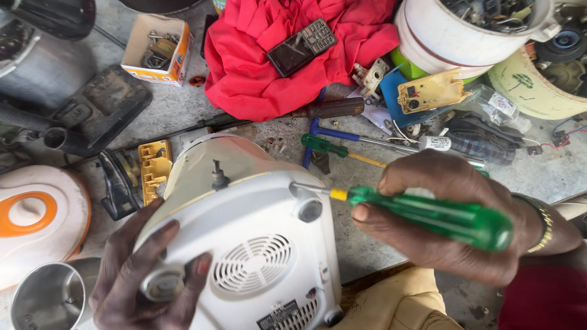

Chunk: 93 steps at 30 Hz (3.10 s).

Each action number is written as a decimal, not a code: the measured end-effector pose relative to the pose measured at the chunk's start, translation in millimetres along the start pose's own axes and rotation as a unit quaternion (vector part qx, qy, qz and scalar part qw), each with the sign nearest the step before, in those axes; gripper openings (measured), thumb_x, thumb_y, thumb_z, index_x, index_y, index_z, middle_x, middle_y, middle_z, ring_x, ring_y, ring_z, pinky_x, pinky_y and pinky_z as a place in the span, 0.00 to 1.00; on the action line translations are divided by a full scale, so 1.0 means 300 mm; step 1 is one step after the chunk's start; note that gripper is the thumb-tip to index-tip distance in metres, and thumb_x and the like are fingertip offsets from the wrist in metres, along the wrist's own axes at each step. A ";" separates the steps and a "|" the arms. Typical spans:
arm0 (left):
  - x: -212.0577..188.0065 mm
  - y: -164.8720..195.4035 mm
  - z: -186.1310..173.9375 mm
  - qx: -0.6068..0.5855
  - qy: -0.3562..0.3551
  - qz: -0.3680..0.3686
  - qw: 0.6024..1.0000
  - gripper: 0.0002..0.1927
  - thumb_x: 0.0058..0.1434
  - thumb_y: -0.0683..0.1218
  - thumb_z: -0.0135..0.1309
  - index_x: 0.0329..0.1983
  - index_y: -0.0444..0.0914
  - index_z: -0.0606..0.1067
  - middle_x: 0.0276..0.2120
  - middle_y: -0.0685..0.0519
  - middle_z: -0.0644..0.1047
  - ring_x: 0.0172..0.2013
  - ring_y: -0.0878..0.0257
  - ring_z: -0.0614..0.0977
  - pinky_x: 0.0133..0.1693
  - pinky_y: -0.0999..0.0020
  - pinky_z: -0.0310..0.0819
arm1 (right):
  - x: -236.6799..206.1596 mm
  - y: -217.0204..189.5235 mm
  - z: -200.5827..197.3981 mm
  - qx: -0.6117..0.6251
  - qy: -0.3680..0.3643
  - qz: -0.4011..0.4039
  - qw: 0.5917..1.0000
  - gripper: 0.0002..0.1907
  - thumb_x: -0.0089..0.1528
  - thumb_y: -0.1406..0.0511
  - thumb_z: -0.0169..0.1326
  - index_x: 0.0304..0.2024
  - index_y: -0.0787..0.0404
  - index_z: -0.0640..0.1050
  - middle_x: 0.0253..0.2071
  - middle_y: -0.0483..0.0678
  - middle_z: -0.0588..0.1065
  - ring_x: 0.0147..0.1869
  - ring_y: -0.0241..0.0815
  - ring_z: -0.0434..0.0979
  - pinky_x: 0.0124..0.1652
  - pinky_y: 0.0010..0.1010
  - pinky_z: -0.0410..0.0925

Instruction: The person unscrews the bottom base of a white appliance using a screwdriver and then works on the internal components with a small green tool.

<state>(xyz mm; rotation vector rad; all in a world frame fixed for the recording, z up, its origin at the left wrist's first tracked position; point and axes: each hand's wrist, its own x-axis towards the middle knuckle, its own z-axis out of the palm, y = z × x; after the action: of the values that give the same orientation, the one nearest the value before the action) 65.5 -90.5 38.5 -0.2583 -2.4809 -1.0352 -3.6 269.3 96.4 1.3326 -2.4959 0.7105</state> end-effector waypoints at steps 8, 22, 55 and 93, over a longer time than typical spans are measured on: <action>-0.152 -0.145 -0.021 -0.108 0.069 0.006 0.992 0.19 0.70 0.42 0.64 0.61 0.38 0.73 0.61 0.37 0.73 0.62 0.53 0.78 0.64 0.62 0.79 | -0.121 0.034 -0.044 0.070 0.121 0.069 0.988 0.10 0.68 0.70 0.54 0.52 0.63 0.73 0.46 0.56 0.75 0.46 0.51 0.78 0.46 0.37 0.70; -0.124 -0.080 -0.004 -0.178 0.097 -0.197 0.959 0.28 0.72 0.50 0.64 0.67 0.30 0.69 0.56 0.39 0.77 0.53 0.53 0.83 0.57 0.61 0.81 | -0.037 0.169 0.681 0.021 -0.276 0.254 0.927 0.50 0.59 0.79 0.46 0.78 0.46 0.42 0.69 0.74 0.53 0.36 0.53 0.82 0.32 0.39 0.79; -0.130 -0.058 0.042 -0.091 0.050 -0.033 0.994 0.24 0.76 0.44 0.62 0.69 0.31 0.68 0.59 0.39 0.75 0.58 0.51 0.80 0.60 0.61 0.79 | -0.753 0.277 0.291 -0.137 0.108 0.287 0.942 0.13 0.67 0.69 0.59 0.51 0.64 0.72 0.46 0.54 0.78 0.43 0.55 0.78 0.44 0.46 0.70; -0.328 -0.114 0.045 0.008 -0.052 0.167 0.985 0.29 0.64 0.46 0.61 0.66 0.40 0.64 0.63 0.34 0.68 0.63 0.41 0.77 0.60 0.53 0.79 | -0.576 0.468 0.486 -0.047 0.139 0.288 0.946 0.11 0.61 0.66 0.66 0.44 0.62 0.79 0.42 0.53 0.79 0.43 0.53 0.82 0.42 0.43 0.75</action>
<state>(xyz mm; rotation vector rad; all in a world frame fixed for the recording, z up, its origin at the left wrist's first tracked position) 137.0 -105.5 -36.9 -0.7120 -2.4218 -0.8785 -18.1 384.6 -142.9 0.4131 -2.6376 0.8057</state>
